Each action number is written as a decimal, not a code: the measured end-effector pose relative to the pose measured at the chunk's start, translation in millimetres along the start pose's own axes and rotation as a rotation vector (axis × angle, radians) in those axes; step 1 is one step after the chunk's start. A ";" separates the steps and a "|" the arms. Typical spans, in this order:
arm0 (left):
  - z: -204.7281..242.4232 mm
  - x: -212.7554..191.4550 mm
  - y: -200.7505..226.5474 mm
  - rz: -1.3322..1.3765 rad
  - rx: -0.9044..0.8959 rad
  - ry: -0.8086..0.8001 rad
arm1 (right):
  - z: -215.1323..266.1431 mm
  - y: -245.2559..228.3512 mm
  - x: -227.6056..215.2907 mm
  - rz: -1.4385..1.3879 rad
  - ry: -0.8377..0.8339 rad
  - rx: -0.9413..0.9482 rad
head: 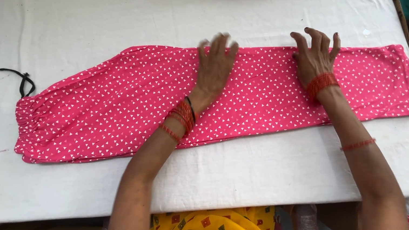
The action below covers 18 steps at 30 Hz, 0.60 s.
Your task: The person is folding pairs of patterned pants on a white-covered table.
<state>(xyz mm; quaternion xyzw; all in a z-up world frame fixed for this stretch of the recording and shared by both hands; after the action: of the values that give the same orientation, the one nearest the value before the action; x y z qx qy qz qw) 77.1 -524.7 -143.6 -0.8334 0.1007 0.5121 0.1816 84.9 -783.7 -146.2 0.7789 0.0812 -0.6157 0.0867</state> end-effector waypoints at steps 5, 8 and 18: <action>66.1 -36.3 77.8 0.872 0.567 -0.515 | 60.9 -32.3 -18.8 -0.355 -0.293 -0.159; 68.5 -57.1 97.4 0.572 0.661 -0.437 | 88.5 -20.4 -11.9 -0.172 -0.422 -0.258; 62.5 -55.6 109.3 0.455 0.564 -0.578 | 119.1 218.1 -2.9 -0.187 -0.326 0.445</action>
<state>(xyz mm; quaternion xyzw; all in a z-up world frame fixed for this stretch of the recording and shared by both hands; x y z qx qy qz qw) -38.0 -600.2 -141.5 -0.5313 0.3615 0.7029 0.3050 22.6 -1023.7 -162.7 0.6585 0.0007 -0.7409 -0.1317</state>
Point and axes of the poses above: each hand's wrist, its own z-axis away from the middle knuckle, its own x-axis out of the palm, y = z × x, the point moved 7 cm from there along -z, towards the middle knuckle, and after that the axes turned 10 degrees about -y, right-handed, at the moved point
